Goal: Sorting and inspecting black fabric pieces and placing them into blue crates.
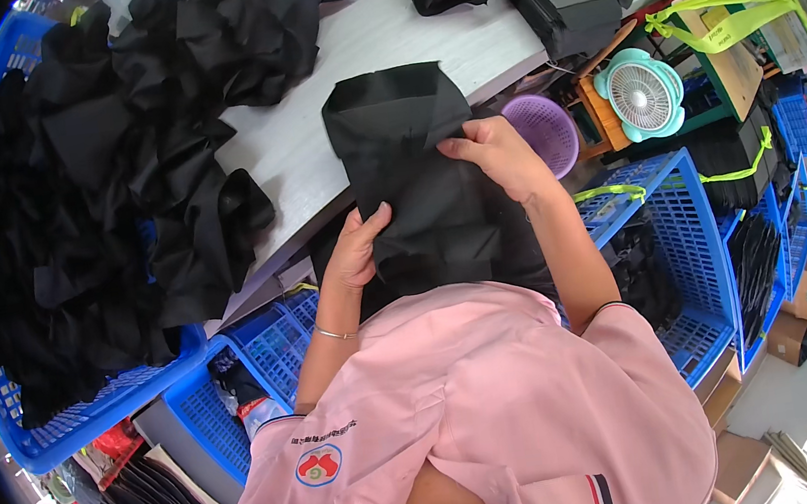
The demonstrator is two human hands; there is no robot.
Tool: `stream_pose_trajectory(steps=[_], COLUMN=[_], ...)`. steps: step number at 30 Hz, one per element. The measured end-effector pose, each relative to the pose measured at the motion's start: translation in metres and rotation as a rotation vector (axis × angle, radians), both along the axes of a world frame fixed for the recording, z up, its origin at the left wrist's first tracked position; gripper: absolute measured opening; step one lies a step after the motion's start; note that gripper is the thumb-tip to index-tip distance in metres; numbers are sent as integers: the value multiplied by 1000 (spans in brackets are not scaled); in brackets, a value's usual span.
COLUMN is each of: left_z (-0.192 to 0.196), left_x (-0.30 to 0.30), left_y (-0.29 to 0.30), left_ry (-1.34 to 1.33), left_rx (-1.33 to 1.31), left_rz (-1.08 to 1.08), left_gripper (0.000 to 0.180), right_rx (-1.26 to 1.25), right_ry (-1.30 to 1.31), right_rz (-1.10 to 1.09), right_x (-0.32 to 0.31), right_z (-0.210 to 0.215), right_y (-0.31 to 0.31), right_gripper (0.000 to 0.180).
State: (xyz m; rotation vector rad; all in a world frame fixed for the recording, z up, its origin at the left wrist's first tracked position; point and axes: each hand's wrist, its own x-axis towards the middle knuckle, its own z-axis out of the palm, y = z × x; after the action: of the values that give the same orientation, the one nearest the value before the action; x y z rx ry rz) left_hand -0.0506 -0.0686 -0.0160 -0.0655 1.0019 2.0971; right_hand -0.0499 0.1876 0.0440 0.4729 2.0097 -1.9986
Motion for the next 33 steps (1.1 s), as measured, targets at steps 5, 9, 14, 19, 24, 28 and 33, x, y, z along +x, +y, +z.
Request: stream_pose_trajectory(steps=[5,9,14,19,24,28,33], left_z=[-11,-1,-2,5,15,23,27], left_x=[-6,-11,-15,-19,-28,-41,-64], left_y=[-1,6,-4,5,9,10,14], left_ry=[181,177,66,-52,13,13,80], left_rx=[-47,-115,126,124,83,75,173], left_rz=[127,255,199,161,215,256,298], left_gripper=[31,24,23,26,31,30,34], right_rx=[-692,-343,-176,-154,-136,-27,-84], right_ry=[153,137,132,105,185,160,189], right_rz=[-217,-65,-64,14,-78,-89,-8], right_x=[23,21,27,23,-4,-16,-54], right_z=[-7,-18,13,9,-5,28,41], right_y=[-32,-25,-22,-33,-17,-30,-32], right_gripper=[32,36,32,24,26,28,35])
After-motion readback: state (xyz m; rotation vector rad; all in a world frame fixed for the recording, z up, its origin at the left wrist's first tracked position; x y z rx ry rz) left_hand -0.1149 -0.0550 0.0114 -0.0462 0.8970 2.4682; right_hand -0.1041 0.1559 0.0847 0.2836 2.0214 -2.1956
